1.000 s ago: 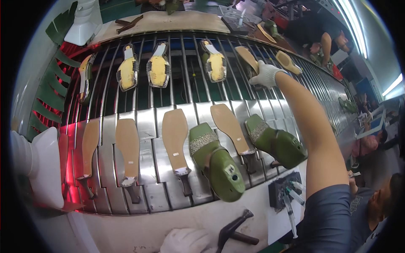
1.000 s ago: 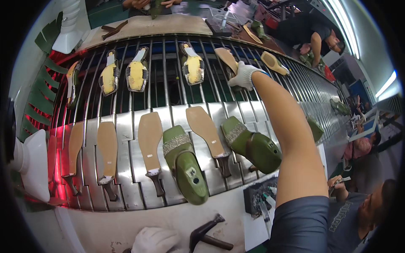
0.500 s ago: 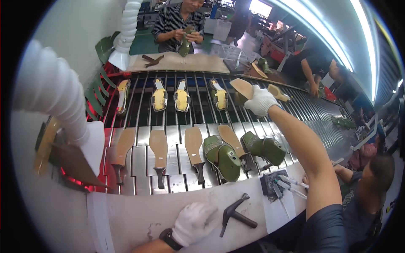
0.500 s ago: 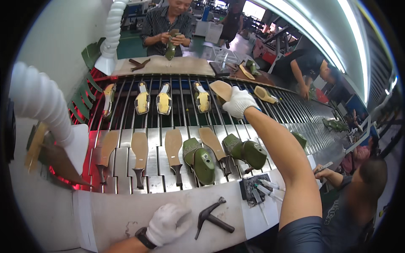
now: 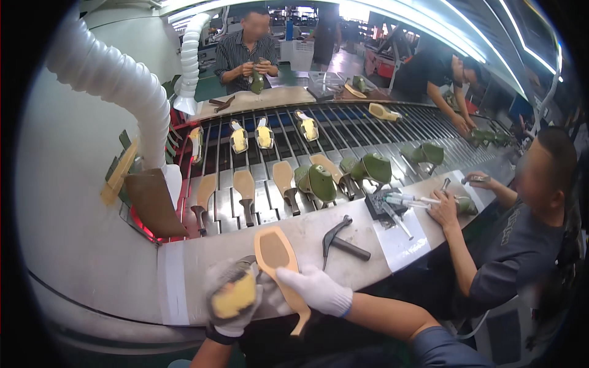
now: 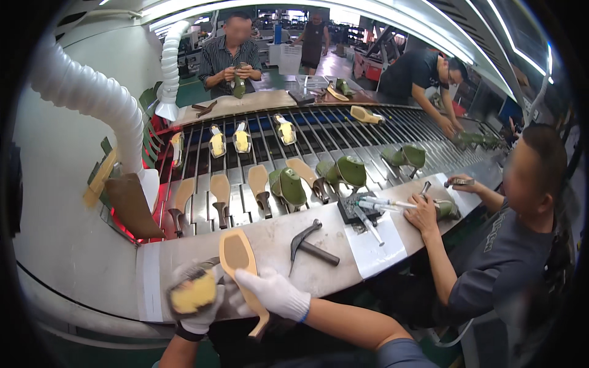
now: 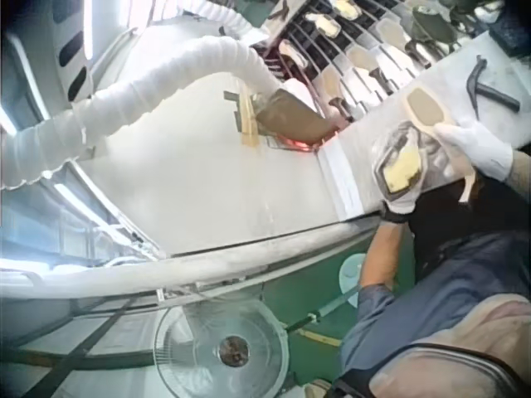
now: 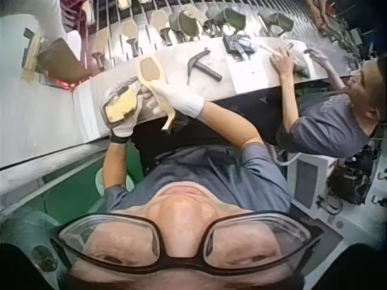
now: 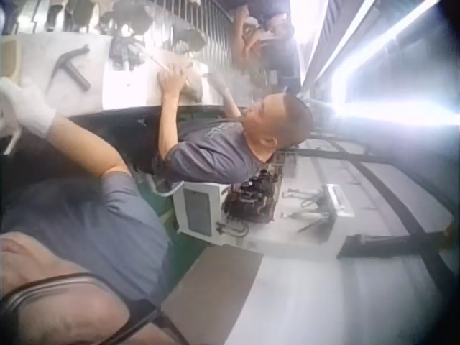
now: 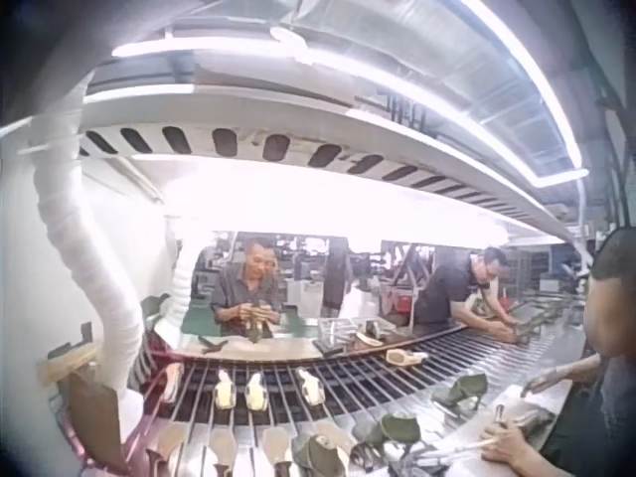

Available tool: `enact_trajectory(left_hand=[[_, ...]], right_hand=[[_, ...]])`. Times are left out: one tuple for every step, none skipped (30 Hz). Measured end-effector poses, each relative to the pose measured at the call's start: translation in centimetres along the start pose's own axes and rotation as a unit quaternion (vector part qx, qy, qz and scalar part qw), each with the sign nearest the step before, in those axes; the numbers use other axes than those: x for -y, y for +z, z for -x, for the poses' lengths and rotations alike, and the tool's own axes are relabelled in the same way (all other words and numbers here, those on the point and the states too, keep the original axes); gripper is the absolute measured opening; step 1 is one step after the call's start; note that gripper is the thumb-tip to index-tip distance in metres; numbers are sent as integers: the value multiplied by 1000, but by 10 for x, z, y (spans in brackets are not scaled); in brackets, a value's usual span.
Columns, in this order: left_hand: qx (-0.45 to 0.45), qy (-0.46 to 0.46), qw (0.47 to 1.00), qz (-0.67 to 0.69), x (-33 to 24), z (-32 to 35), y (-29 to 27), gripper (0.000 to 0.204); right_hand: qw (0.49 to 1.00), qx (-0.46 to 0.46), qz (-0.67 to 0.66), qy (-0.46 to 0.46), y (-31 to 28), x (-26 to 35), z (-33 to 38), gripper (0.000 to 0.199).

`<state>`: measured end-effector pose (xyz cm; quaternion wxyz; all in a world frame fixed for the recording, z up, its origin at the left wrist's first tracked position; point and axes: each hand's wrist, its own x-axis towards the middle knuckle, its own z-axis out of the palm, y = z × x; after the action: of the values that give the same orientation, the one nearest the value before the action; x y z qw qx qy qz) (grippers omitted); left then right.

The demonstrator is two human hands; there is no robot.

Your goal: The person assembles high-heeled shoes on a conveyor line by pressing soles onto lasted shoe uppers by hand, tapping the edges and heels with a hammer, and placing the assembled shoes back onto the conveyor.

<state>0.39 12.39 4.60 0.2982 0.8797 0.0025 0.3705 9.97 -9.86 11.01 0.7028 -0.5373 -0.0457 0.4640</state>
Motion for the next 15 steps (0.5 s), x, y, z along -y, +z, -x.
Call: enact_trajectory(left_hand=[[-53,-36,998,-27,11,15,-2,74],[-105,-70,991,-51,21,24,-8,76],[-99,-146,975,136,30,24,-19,78],[-92,-223,918,316,35,20,-28,79],[-81,-258,870,412,36,23,-33,70],[-51,-234,869,433,45,21,-30,78],[-79,-277,843,455,49,26,-24,73],[-79,-325,814,474,50,27,-14,72],[-57,-286,841,456,39,12,-14,71],[-84,-293,835,458,43,16,-16,68],[-81,-296,824,475,44,17,-21,67],[-77,-285,827,478,31,10,-20,66],[-79,-275,828,482,31,11,-20,64],[-70,-261,828,491,27,8,-16,62],[-72,-274,831,479,30,13,-21,62]], right_hand=[[998,-24,-42,-38,8,2,-8,45],[996,-42,-57,-60,-2,-6,-30,43],[995,-50,-62,-53,-6,-3,-42,40],[997,-52,32,-48,-14,4,-52,39],[967,-93,212,-109,-24,3,-70,43],[835,-142,431,-312,-43,-3,-87,48],[802,-173,506,-264,-37,13,-85,49],[692,-229,641,-239,-39,15,-93,48],[639,-268,657,-299,-44,18,-90,49],[637,-274,657,-295,-45,23,-88,50],[629,-319,626,-333,-53,19,-95,47],[699,-307,556,-329,-52,30,-90,47],[790,-258,447,-331,-44,35,-78,48],[860,-194,329,-339,-49,33,-76,45],[911,-125,226,-321,-31,30,-68,43]])
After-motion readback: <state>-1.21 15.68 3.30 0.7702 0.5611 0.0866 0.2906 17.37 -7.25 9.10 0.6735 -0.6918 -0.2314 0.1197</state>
